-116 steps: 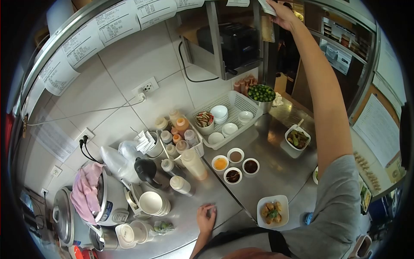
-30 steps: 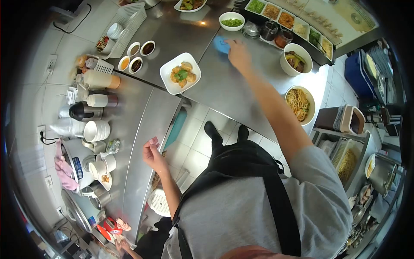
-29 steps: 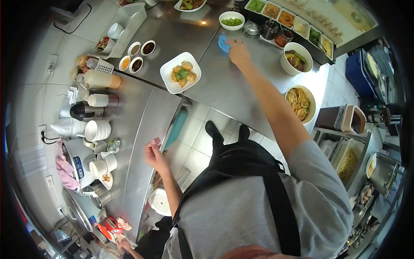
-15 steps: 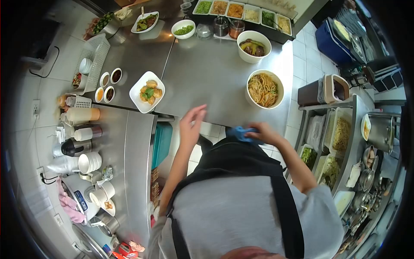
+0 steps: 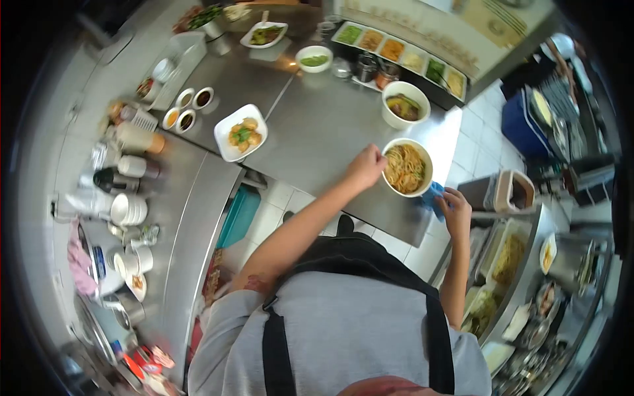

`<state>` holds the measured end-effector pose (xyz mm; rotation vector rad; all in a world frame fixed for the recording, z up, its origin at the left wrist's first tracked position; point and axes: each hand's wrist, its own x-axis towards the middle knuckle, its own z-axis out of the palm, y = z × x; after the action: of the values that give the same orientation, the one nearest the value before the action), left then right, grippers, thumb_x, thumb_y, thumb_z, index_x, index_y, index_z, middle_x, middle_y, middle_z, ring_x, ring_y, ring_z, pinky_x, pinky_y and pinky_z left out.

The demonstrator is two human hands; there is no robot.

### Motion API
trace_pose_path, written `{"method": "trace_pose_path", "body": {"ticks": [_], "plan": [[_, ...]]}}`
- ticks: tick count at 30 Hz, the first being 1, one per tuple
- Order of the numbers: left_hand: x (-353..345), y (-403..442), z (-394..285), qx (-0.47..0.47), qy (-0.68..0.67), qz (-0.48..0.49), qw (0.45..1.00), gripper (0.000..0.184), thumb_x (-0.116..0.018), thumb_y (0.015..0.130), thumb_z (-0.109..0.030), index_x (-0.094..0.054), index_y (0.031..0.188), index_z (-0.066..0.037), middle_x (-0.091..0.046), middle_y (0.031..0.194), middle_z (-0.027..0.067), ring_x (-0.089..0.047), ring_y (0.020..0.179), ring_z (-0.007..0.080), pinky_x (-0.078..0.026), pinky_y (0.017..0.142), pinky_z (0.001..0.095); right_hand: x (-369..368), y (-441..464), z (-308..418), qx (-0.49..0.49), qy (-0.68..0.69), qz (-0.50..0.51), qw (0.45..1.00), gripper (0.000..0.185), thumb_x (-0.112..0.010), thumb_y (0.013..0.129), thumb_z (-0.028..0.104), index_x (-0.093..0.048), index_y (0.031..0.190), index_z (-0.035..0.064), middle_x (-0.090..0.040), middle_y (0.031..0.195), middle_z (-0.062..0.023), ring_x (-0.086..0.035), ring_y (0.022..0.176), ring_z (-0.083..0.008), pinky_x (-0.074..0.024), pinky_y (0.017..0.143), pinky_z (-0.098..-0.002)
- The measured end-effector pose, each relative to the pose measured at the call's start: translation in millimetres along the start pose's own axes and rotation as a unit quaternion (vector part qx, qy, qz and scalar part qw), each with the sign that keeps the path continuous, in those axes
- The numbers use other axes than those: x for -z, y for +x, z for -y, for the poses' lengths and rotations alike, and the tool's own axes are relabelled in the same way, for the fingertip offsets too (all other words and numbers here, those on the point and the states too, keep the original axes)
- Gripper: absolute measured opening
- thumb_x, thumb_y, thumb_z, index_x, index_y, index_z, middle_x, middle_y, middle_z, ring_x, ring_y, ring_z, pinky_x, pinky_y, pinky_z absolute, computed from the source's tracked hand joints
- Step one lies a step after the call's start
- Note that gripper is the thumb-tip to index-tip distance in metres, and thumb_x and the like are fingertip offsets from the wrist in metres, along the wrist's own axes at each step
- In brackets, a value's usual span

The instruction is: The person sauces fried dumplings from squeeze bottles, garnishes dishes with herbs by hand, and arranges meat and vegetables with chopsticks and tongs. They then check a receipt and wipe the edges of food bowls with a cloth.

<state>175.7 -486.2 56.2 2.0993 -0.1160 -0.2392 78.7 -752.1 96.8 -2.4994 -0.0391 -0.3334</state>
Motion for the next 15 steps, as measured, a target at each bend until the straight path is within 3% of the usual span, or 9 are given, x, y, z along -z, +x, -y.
{"method": "trace_pose_path", "body": {"ticks": [1,2,3,7,8,11,12,13,15], "plan": [[0,-1,9,-0.003,-0.006,-0.043,0.999,0.030,-0.054,0.091,-0.030,-0.053,0.092,0.000,-0.063,0.084,0.0167,-0.062,0.076,0.0317,-0.049,0.071,0.0405,-9,10,6,-0.035,-0.018,-0.017,0.999,0.023,-0.078,0.073,0.019,-0.070,0.083,0.0000,-0.068,0.096,-0.0111,-0.065,0.080,-0.0273,-0.0504,0.072,-0.0339],[-9,-1,13,-0.018,-0.010,-0.062,0.998,0.029,-0.053,0.091,-0.029,-0.053,0.091,0.000,-0.062,0.081,0.0157,-0.062,0.073,0.0305,-0.050,0.068,0.0403,-13,15,8,-0.006,-0.005,-0.048,0.999,0.028,-0.080,0.070,0.021,-0.066,0.076,-0.0019,-0.068,0.086,-0.0098,-0.063,0.072,-0.0278,-0.0498,0.068,-0.0343],[-14,-3,16,-0.033,-0.012,-0.078,0.996,0.028,-0.053,0.091,-0.028,-0.053,0.090,0.000,-0.062,0.078,0.0148,-0.061,0.071,0.0292,-0.051,0.065,0.0402,-13,22,13,-0.036,-0.008,-0.031,0.999,0.029,-0.079,0.072,0.022,-0.063,0.074,-0.0019,-0.066,0.081,-0.0089,-0.061,0.067,-0.0241,-0.0484,0.064,-0.0326],[7,-45,35,0.071,-0.128,-0.108,0.983,0.026,-0.050,0.092,-0.024,-0.055,0.097,0.002,-0.061,0.081,0.0121,-0.063,0.072,0.0204,-0.054,0.054,0.0326,-25,45,31,-0.118,0.074,0.053,0.989,0.031,-0.076,0.079,0.024,-0.058,0.069,0.0002,-0.059,0.066,-0.0040,-0.050,0.058,-0.0095,-0.0405,0.054,-0.0255],[21,-62,39,0.106,-0.177,-0.122,0.971,0.027,-0.050,0.092,-0.023,-0.055,0.100,0.002,-0.061,0.083,0.0114,-0.064,0.072,0.0184,-0.054,0.053,0.0307,-31,48,37,-0.117,0.118,0.082,0.983,0.032,-0.071,0.085,0.028,-0.057,0.073,0.0019,-0.054,0.064,0.0000,-0.044,0.061,-0.0036,-0.0360,0.053,-0.0221],[67,-115,72,0.166,-0.291,-0.168,0.927,0.030,-0.048,0.093,-0.022,-0.055,0.110,0.003,-0.062,0.091,0.0102,-0.064,0.077,0.0156,-0.057,0.055,0.0289,-73,45,44,-0.110,0.290,0.114,0.944,0.027,-0.061,0.093,0.030,-0.054,0.085,0.0041,-0.051,0.071,0.0036,-0.041,0.064,-0.0043,-0.0339,0.057,-0.0213],[83,-136,73,0.164,-0.320,-0.225,0.906,0.028,-0.048,0.093,-0.021,-0.055,0.108,0.002,-0.061,0.090,0.0087,-0.064,0.076,0.0150,-0.057,0.056,0.0292,-83,40,59,-0.122,0.358,0.128,0.917,0.024,-0.057,0.096,0.029,-0.054,0.090,0.0060,-0.050,0.076,0.0039,-0.040,0.069,-0.0041,-0.0332,0.060,-0.0206],[101,-157,73,0.161,-0.347,-0.282,0.880,0.027,-0.048,0.093,-0.021,-0.055,0.107,0.001,-0.060,0.089,0.0073,-0.063,0.075,0.0144,-0.058,0.057,0.0295,-90,35,76,-0.144,0.352,0.152,0.912,0.024,-0.056,0.096,0.029,-0.053,0.091,0.0066,-0.050,0.076,0.0038,-0.040,0.070,-0.0044,-0.0335,0.061,-0.0206],[142,-198,91,0.161,-0.304,-0.333,0.878,0.023,-0.048,0.093,-0.021,-0.055,0.102,-0.001,-0.057,0.085,0.0055,-0.062,0.073,0.0133,-0.058,0.057,0.0297,-113,25,106,-0.177,0.382,0.182,0.889,0.022,-0.055,0.097,0.030,-0.053,0.091,0.0080,-0.049,0.076,0.0038,-0.042,0.070,-0.0050,-0.0354,0.062,-0.0212]]}}
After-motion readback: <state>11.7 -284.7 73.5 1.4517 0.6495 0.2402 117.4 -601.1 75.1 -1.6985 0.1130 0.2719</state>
